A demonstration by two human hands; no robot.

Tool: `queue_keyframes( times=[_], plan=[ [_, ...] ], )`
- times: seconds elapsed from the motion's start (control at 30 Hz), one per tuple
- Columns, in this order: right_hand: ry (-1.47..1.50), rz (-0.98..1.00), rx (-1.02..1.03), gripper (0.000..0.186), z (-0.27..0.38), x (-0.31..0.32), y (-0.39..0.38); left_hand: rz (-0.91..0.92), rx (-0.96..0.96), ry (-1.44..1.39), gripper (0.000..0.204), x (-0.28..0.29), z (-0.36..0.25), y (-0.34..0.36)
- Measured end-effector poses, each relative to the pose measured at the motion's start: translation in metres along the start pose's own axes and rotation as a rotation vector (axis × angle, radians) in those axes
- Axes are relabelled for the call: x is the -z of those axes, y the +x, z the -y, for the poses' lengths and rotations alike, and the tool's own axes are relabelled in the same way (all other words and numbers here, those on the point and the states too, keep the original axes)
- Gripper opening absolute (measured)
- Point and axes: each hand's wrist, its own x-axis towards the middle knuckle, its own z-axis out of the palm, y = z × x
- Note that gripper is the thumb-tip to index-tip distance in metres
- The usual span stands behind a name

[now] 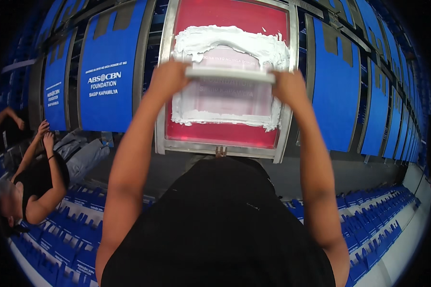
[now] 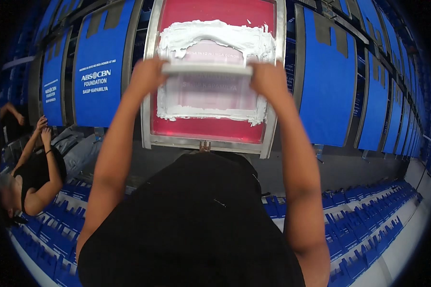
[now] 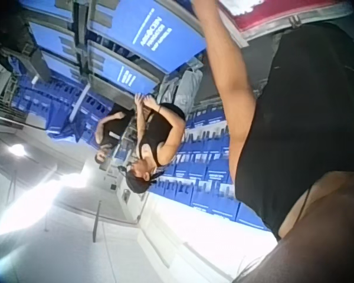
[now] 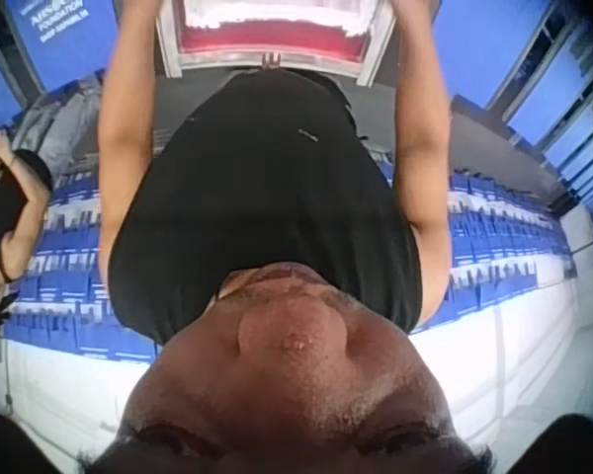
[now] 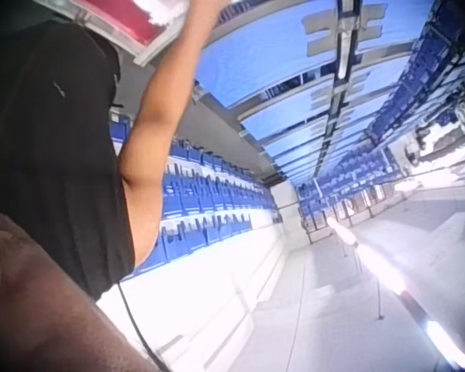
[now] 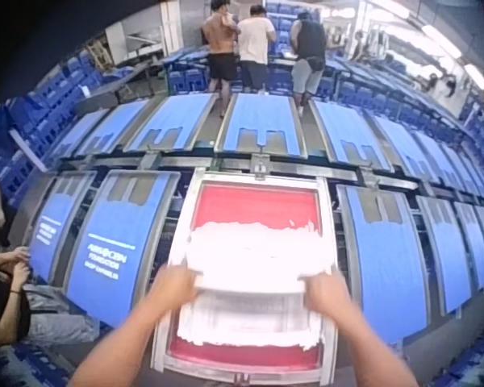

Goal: The person uses a squeegee to spread white ink evenly across a screen printing frame held in a vertical position. The person repeatedly moves the squeegee back and forth to ensure the ink covers the entire surface of the screen.

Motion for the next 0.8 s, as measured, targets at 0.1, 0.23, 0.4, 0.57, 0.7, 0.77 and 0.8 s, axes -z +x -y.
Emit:
queue_keyframes(
  times=[0.1, 0.23, 0.4, 0.57, 0.7, 0.77, 0.8],
  plan=[
    [0.123, -0.061, 0.094, 0.041, 0.033, -0.039, -0.108, -0.104, -0.207, -0.031, 0.041, -0.046, 0.007, -0.122],
    [0.198, -0.297, 0.103, 0.036, 0.025, -0.071, -0.09, -0.228, -0.177, -0.081, 0.038, -0.074, 0.011, -0.098],
    [0.003, -0.211, 0.059, 0.035, -0.017, -0.007, 0.069, -0.186, -0.05, 0.045, 0.026, -0.004, 0.012, 0.065],
    [0.134, 0.049, -0.083, 0.04, 0.009, 0.01, 0.001, 0.021, -0.042, 0.031, 0.032, 0.008, 0.004, 0.007],
    [0.172, -0.1, 0.083, 0.034, 0.038, -0.049, -0.122, -0.199, -0.269, -0.034, 0.036, -0.054, 0.005, -0.13],
    [0.171, -0.18, 0.07, 0.042, 0.034, -0.063, -0.111, -0.225, -0.231, -0.081, 0.032, -0.067, -0.003, -0.123],
    [0.173, -0.215, 0.069, 0.047, 0.031, -0.066, -0.105, -0.169, -0.175, -0.061, 0.031, -0.059, -0.004, -0.098]
  ],
)
